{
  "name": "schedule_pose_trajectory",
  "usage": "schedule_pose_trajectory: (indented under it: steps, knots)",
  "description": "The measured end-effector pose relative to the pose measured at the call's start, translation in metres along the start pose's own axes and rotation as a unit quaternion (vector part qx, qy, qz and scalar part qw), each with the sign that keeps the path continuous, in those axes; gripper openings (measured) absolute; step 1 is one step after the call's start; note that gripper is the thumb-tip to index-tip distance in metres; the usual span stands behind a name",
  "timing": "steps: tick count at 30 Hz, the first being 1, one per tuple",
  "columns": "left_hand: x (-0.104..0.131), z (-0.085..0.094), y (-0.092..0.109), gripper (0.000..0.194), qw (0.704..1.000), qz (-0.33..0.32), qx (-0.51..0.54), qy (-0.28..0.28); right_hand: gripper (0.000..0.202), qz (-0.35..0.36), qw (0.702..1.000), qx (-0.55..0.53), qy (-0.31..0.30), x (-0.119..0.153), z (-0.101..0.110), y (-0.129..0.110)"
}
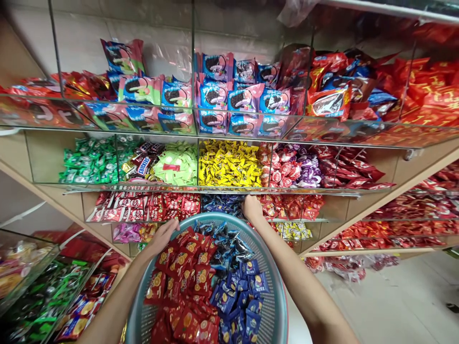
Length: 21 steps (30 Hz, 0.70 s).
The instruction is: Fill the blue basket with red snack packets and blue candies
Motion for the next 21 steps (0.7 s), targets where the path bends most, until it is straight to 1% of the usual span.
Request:
schedule_pose_trajectory:
  steps: [5,9,13,15,17,19,21]
  knots:
    - [0.0,0.0,0.0,0.04,1.0,-0.003,0.0,0.0,0.031,0.007,0.999,-0.015,0.045,0.014,0.009,0.007]
    - [0.0,0.0,0.0,0.039,1.0,0.0,0.005,0.004,0.032,0.01,0.997,-0.044,0.068,0.024,0.016,0.013]
    - [0.0,0.0,-0.003,0.041,1.0,0.006,-0.007,0.005,0.031,0.055,0.989,-0.095,0.1,0.046,0.036,0.012]
    - [-0.001,0.0,-0.004,0.04,1.0,0.006,-0.009,0.003,0.032,0.102,0.979,-0.137,0.108,0.064,0.05,0.006]
    - [-0.002,0.0,-0.004,0.039,1.0,0.005,-0.006,0.002,0.033,0.181,0.961,-0.185,0.091,0.086,0.061,-0.007]
    - [-0.002,0.0,-0.003,0.038,1.0,0.001,-0.003,0.008,0.034,0.277,0.934,-0.22,0.043,0.11,0.064,-0.026]
    - [-0.002,0.001,-0.001,0.039,1.0,-0.002,-0.003,0.012,0.034,0.36,0.905,-0.224,-0.02,0.134,0.057,-0.043]
Point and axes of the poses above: each hand's wrist, its own x-axis away from the middle knuckle, its own z-axis out of the back of the hand, y = z × x, the point moved 9 cm from there along -x, towards the middle knuckle, and after that the axes turned 13 degrees about x, right-handed, at the moved point
